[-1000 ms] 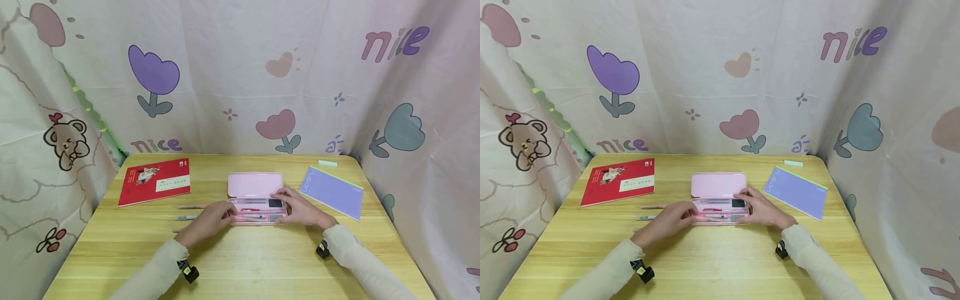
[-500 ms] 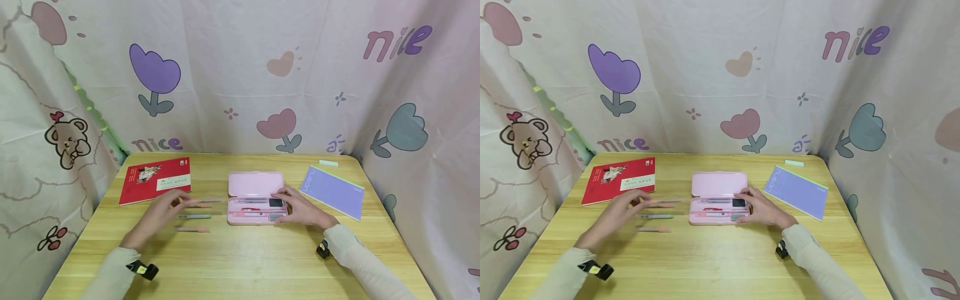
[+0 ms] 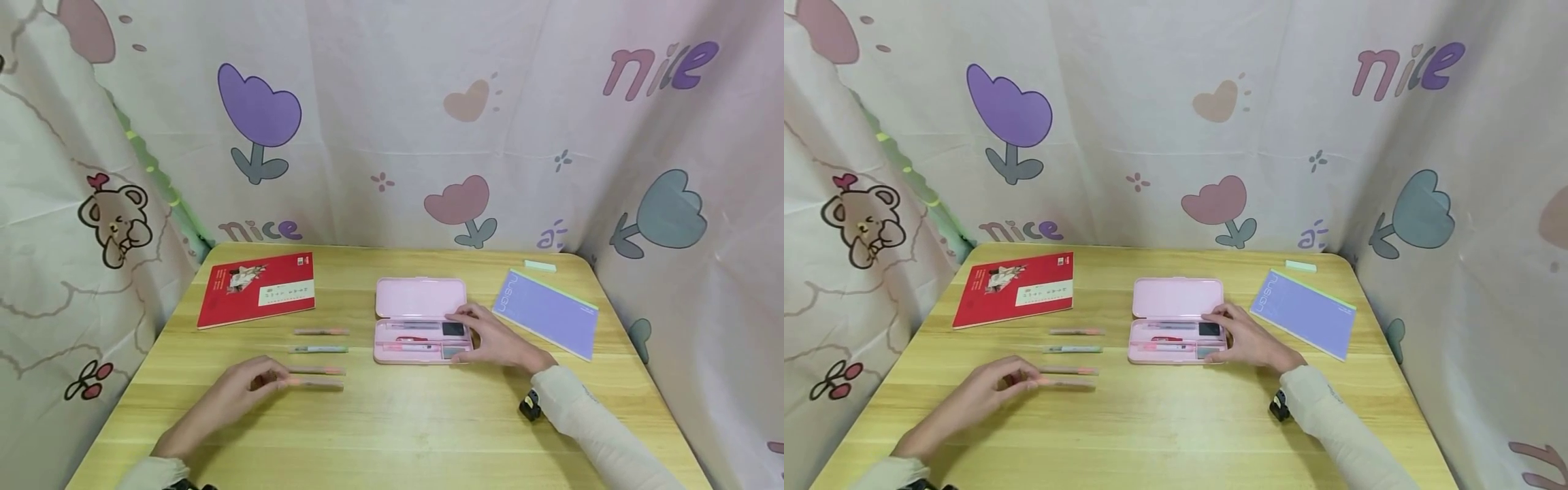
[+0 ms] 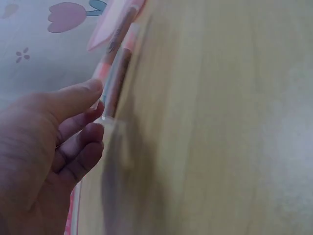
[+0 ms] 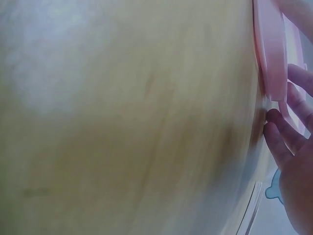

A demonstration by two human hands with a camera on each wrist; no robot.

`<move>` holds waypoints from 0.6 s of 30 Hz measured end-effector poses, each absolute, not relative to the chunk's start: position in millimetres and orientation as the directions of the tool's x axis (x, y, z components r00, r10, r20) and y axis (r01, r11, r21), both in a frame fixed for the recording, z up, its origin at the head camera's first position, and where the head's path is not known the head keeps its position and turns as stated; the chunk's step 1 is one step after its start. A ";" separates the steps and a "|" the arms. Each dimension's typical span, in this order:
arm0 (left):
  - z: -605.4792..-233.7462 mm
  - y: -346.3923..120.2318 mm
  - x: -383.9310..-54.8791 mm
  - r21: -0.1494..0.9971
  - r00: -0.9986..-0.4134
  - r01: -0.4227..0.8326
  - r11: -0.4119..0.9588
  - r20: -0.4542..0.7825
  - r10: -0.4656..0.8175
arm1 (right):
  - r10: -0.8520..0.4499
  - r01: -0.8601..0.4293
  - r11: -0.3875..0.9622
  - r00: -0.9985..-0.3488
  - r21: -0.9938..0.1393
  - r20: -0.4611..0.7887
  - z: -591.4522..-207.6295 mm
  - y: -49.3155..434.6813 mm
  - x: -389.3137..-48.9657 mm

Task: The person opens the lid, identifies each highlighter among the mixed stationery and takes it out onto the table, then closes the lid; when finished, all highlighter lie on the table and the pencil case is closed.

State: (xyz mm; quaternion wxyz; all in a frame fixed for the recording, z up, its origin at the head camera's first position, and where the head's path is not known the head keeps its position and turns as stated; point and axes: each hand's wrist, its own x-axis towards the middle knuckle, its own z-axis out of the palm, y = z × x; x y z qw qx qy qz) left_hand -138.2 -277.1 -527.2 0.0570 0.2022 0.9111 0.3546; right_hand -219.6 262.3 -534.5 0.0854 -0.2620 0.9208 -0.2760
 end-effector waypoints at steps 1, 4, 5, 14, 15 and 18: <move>-529.5 -277.5 -137.7 0.669 -0.909 0.327 0.668 0.030 0.415 | -0.530 -0.434 0.711 -0.848 -0.553 -0.016 -534.4 262.4 -219.6; -534.9 -278.4 -136.9 0.667 -0.905 0.319 0.673 0.003 0.426 | -0.530 -0.431 0.710 -0.848 -0.557 -0.020 -534.4 262.4 -219.9; -536.7 -278.5 -136.8 0.667 -0.905 0.317 0.674 0.000 0.426 | -0.530 -0.429 0.709 -0.848 -0.560 -0.022 -534.6 262.2 -220.0; -539.7 -277.5 -137.2 0.674 -0.905 0.296 0.676 -0.027 0.424 | -0.526 -0.421 0.710 -0.850 -0.564 -0.028 -533.3 262.2 -219.3; -539.8 -277.6 -137.4 0.673 -0.906 0.295 0.678 -0.030 0.423 | -0.526 -0.420 0.710 -0.850 -0.566 -0.029 -533.0 262.3 -219.1; -539.8 -277.8 -137.4 0.670 -0.907 0.291 0.683 -0.034 0.420 | -0.525 -0.418 0.711 -0.850 -0.565 -0.031 -532.5 262.0 -218.7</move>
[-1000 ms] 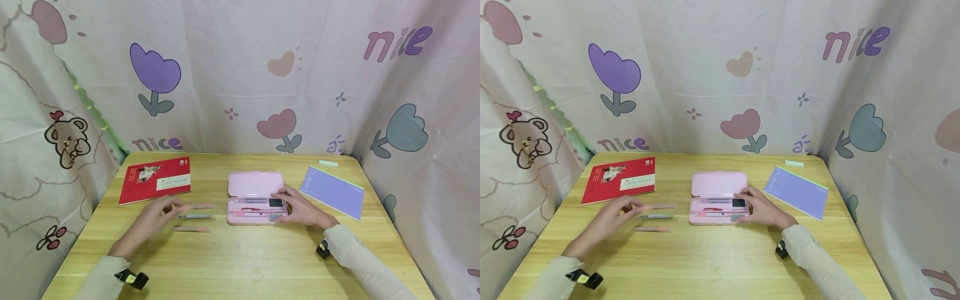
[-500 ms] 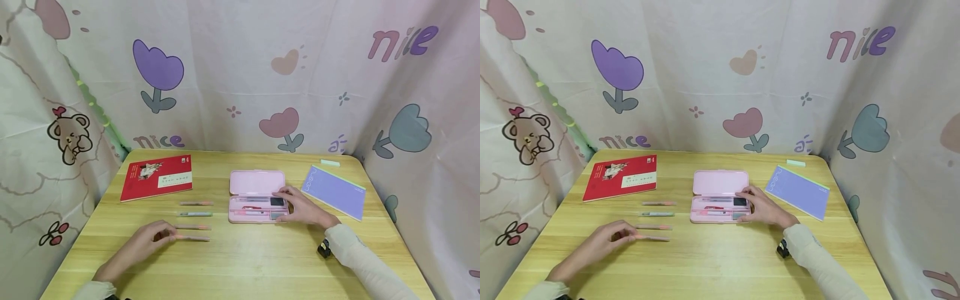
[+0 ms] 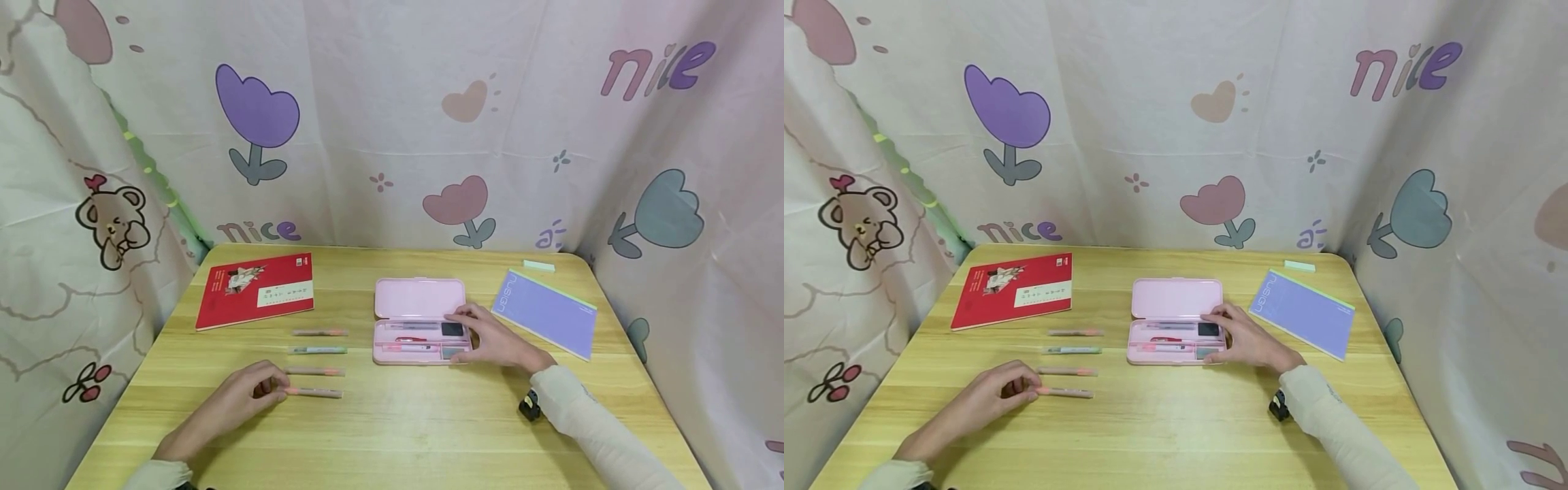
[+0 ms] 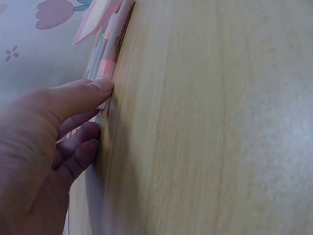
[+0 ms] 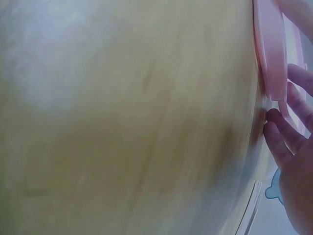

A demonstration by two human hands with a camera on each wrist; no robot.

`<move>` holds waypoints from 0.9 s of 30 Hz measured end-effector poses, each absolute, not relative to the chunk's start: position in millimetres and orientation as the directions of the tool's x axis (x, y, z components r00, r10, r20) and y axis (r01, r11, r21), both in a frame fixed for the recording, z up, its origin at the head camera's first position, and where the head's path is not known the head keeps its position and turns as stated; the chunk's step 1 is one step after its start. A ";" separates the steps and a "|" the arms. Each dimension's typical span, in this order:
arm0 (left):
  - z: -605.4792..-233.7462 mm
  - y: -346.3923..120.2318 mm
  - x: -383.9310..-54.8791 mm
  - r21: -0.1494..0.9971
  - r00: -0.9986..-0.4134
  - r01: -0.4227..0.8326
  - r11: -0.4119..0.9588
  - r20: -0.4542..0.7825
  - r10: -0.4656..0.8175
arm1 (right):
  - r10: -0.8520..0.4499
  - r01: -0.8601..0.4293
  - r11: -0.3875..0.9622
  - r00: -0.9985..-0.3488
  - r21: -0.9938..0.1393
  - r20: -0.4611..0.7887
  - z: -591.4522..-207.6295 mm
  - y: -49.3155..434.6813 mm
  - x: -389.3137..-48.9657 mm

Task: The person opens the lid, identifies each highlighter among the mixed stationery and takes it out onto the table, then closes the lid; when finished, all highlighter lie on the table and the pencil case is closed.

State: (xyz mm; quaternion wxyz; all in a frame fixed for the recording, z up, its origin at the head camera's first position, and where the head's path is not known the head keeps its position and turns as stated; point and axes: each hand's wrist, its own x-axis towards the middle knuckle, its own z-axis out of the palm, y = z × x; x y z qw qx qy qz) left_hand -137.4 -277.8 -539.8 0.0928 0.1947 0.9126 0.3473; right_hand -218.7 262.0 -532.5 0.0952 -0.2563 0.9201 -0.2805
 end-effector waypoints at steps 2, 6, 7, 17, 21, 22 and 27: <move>-539.5 -277.6 -137.1 0.668 -0.908 0.292 0.684 -0.032 0.419 | -0.526 -0.419 0.709 -0.850 -0.567 -0.030 -532.2 261.7 -218.6; -539.4 -277.7 -137.2 0.670 -0.908 0.289 0.684 -0.035 0.418 | -0.526 -0.422 0.710 -0.850 -0.563 -0.026 -532.3 262.1 -218.5; -539.4 -277.8 -137.2 0.671 -0.908 0.287 0.683 -0.037 0.418 | -0.526 -0.423 0.710 -0.850 -0.563 -0.026 -532.5 262.2 -218.6; -538.9 -278.6 -137.4 0.691 -0.909 0.267 0.672 -0.053 0.414 | -0.530 -0.423 0.699 -0.848 -0.576 -0.021 -531.4 262.4 -218.3; -538.7 -278.6 -138.2 0.690 -0.909 0.259 0.676 -0.063 0.412 | -0.532 -0.428 0.700 -0.846 -0.572 -0.018 -532.0 262.8 -218.5; -538.7 -278.7 -138.4 0.689 -0.909 0.257 0.677 -0.065 0.412 | -0.533 -0.428 0.701 -0.846 -0.571 -0.020 -532.3 262.9 -218.5; -538.6 -279.0 -138.4 0.684 -0.908 0.260 0.681 -0.067 0.414 | -0.530 -0.423 0.704 -0.847 -0.570 -0.026 -532.9 263.0 -218.3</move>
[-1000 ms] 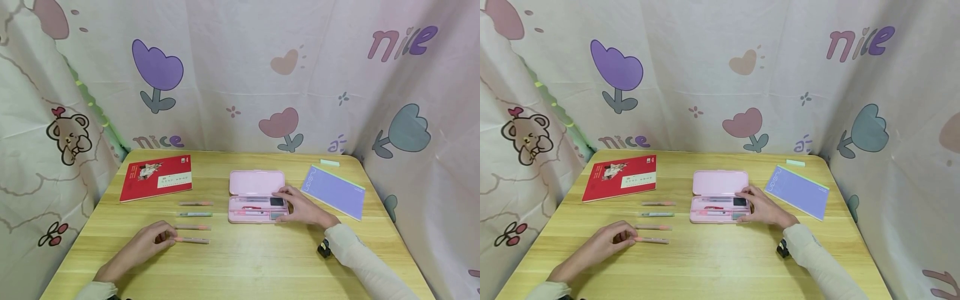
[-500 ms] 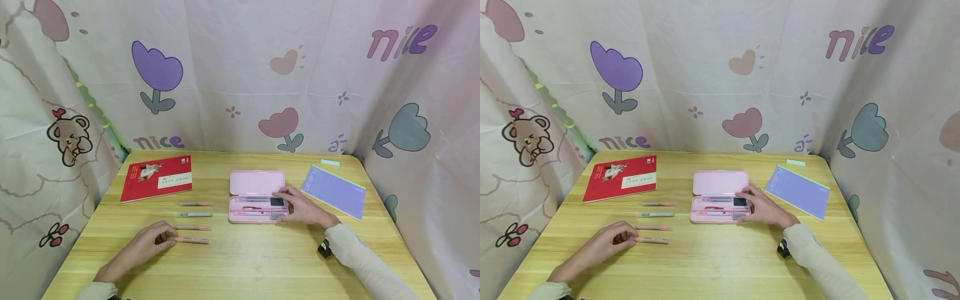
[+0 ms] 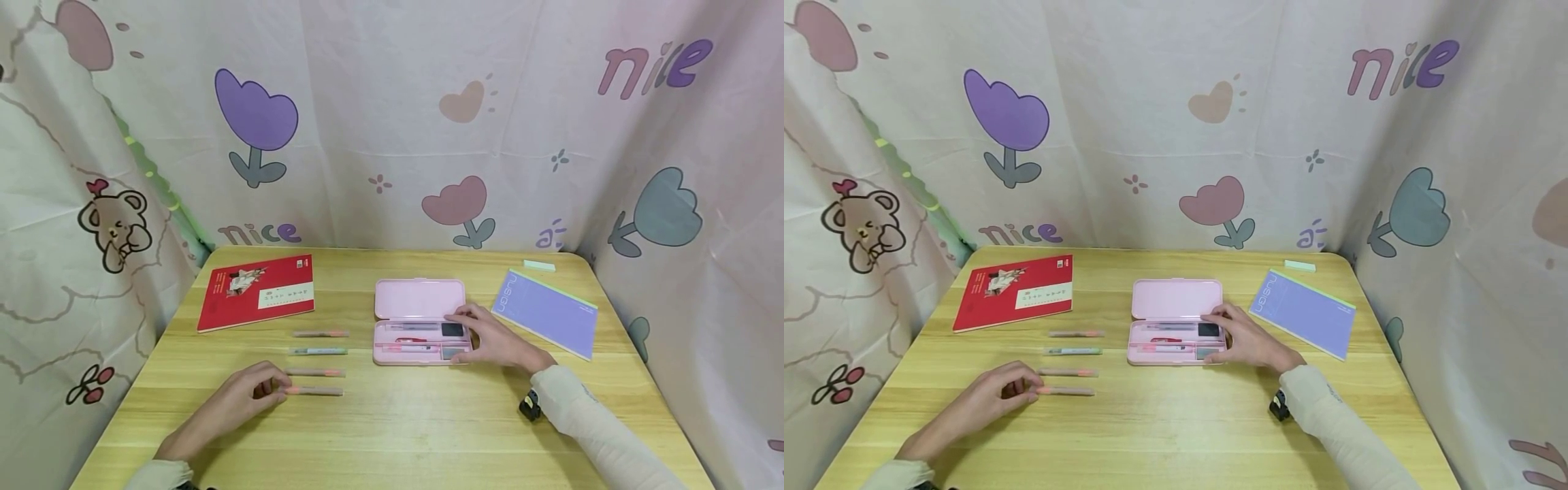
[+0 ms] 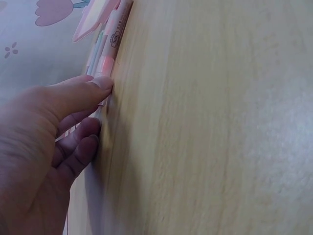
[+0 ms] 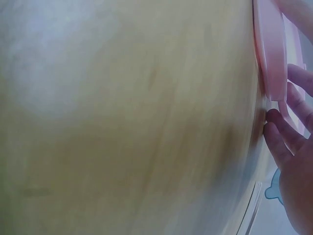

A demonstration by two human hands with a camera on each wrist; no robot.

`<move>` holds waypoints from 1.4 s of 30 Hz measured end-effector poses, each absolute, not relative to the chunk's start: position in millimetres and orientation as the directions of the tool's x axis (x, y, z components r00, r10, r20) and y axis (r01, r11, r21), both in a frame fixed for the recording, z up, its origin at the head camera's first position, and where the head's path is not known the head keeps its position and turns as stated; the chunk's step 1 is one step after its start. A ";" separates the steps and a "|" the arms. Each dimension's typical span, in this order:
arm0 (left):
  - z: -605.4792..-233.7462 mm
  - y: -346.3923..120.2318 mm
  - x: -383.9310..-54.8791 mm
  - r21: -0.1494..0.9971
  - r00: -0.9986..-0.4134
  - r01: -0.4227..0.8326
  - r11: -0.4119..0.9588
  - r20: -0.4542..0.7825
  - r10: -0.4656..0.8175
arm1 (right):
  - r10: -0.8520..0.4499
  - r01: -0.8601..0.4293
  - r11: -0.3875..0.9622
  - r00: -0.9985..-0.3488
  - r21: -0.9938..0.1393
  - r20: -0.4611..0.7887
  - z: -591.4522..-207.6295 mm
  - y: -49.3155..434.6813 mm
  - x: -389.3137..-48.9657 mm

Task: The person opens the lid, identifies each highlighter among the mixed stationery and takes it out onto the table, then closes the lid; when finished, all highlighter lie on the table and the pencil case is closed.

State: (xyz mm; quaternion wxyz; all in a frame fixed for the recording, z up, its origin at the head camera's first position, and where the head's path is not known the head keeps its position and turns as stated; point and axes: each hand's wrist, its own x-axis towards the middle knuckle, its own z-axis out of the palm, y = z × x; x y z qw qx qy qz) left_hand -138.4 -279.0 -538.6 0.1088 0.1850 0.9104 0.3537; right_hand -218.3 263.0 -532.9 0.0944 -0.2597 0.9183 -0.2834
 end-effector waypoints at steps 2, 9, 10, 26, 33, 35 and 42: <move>-538.8 -279.0 -138.3 0.687 -0.906 0.264 0.677 -0.063 0.418 | -0.529 -0.422 0.706 -0.848 -0.569 -0.026 -533.0 263.1 -218.1; -533.6 -274.6 -138.5 0.702 -0.919 0.259 0.664 -0.032 0.393 | -0.530 -0.425 0.707 -0.847 -0.566 -0.025 -533.8 262.8 -218.6; -531.4 -272.0 -139.6 0.703 -0.921 0.266 0.660 -0.019 0.390 | -0.530 -0.427 0.707 -0.847 -0.564 -0.023 -533.8 263.0 -218.6; -499.5 -148.8 -199.8 0.590 -0.813 0.485 0.645 0.032 0.581 | -0.528 -0.431 0.714 -0.849 -0.553 -0.021 -533.2 264.2 -218.7; -503.4 -112.1 -207.9 0.538 -0.764 0.539 0.648 -0.012 0.645 | -0.532 -0.440 0.714 -0.846 -0.544 -0.013 -535.7 261.6 -220.5; -503.5 -107.9 -207.0 0.530 -0.762 0.540 0.654 -0.022 0.647 | -0.534 -0.441 0.712 -0.846 -0.546 -0.012 -535.8 261.3 -220.8; -509.3 -96.6 -206.3 0.447 -0.745 0.604 0.660 0.024 0.666 | -0.523 -0.424 0.715 -0.852 -0.556 -0.022 -536.6 263.9 -219.9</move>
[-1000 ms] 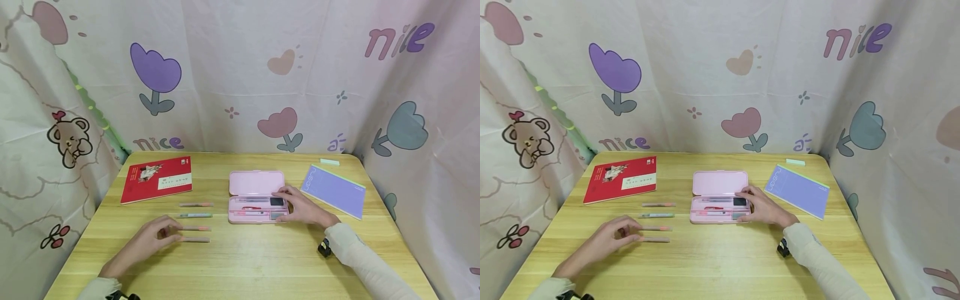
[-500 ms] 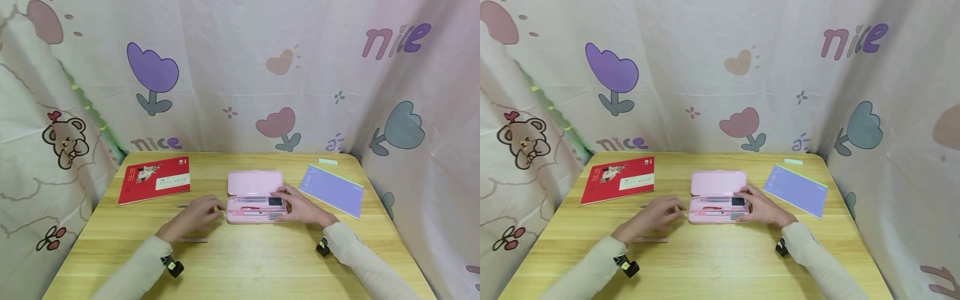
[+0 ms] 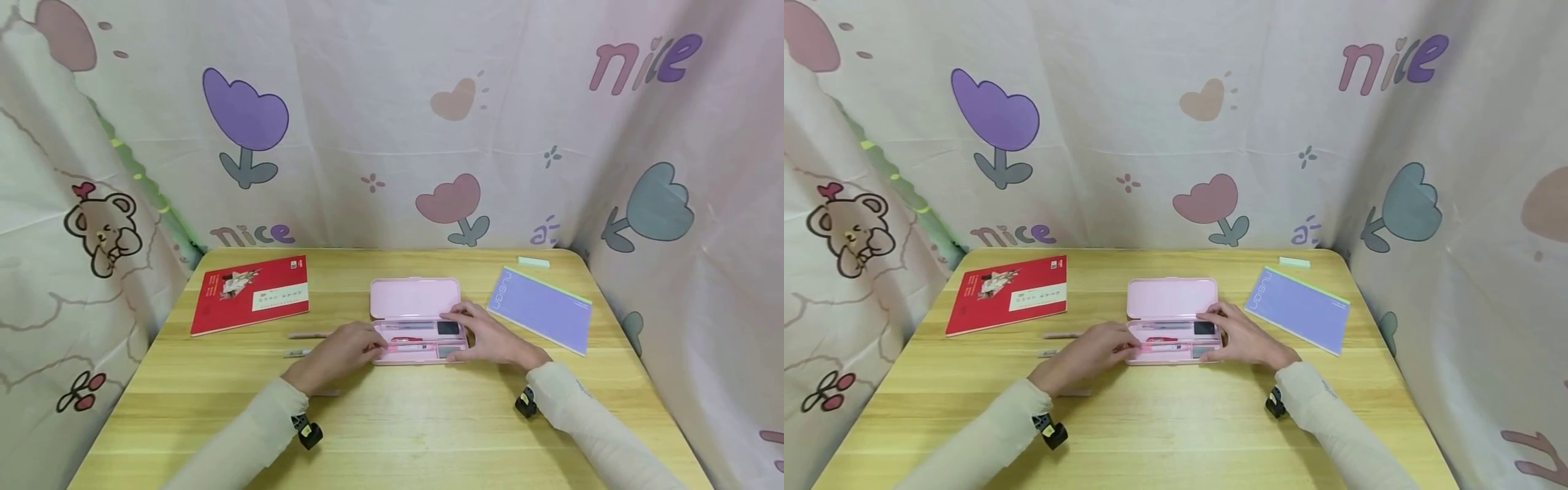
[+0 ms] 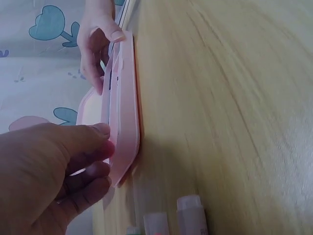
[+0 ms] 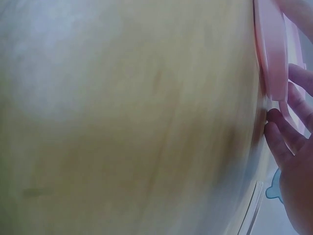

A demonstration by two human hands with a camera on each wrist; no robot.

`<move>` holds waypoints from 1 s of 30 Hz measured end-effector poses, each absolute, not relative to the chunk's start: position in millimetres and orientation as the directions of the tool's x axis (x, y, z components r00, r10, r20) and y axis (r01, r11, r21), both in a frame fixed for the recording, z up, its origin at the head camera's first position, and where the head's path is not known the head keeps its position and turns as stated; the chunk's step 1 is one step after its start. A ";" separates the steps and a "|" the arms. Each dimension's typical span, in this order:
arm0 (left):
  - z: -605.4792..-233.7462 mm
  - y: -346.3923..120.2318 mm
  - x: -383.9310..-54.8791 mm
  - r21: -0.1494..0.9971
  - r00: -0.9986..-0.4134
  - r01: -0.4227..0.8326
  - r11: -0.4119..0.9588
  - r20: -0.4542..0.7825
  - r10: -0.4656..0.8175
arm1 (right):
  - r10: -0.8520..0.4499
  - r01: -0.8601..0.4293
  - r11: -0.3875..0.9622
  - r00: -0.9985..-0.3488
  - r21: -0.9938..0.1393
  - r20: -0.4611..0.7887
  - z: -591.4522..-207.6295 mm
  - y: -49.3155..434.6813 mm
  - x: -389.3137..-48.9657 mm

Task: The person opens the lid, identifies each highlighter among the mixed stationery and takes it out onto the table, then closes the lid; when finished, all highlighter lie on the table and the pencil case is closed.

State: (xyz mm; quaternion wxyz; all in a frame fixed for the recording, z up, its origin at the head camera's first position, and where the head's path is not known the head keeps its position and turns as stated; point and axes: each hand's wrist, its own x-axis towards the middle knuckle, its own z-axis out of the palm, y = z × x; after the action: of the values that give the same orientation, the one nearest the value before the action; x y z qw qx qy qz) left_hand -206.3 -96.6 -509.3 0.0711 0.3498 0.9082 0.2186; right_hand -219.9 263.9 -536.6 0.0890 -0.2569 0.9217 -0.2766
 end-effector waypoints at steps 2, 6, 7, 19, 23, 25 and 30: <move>-510.5 -94.7 -204.9 0.436 -0.743 0.613 0.659 0.032 0.669 | -0.523 -0.424 0.714 -0.852 -0.558 -0.022 -536.8 264.2 -219.6; -513.0 -92.1 -203.2 0.409 -0.741 0.626 0.664 0.048 0.669 | -0.526 -0.431 0.711 -0.851 -0.555 -0.013 -536.8 264.4 -219.0; -513.2 -91.6 -203.2 0.396 -0.740 0.632 0.666 0.051 0.671 | -0.526 -0.432 0.711 -0.850 -0.555 -0.012 -536.7 264.3 -218.9; -509.1 -88.7 -204.8 0.264 -0.737 0.660 0.703 0.047 0.674 | -0.530 -0.428 0.710 -0.848 -0.559 -0.024 -534.2 261.0 -219.2; -510.6 -94.5 -204.2 0.359 -0.773 0.604 0.712 0.045 0.633 | -0.532 -0.434 0.710 -0.847 -0.555 -0.019 -533.3 261.1 -219.6; -510.6 -98.7 -204.2 0.407 -0.787 0.580 0.706 0.055 0.615 | -0.533 -0.438 0.710 -0.846 -0.552 -0.014 -533.1 261.5 -219.6; -507.0 -116.8 -205.6 0.508 -0.818 0.534 0.676 0.105 0.566 | -0.534 -0.439 0.708 -0.845 -0.553 -0.014 -534.1 262.4 -219.1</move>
State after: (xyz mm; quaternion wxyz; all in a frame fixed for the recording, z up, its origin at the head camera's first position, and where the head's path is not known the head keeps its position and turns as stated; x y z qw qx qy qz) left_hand -205.6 -116.8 -507.0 0.0305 0.3005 0.9149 0.2678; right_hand -219.1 262.4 -534.1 0.0868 -0.2643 0.9201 -0.2756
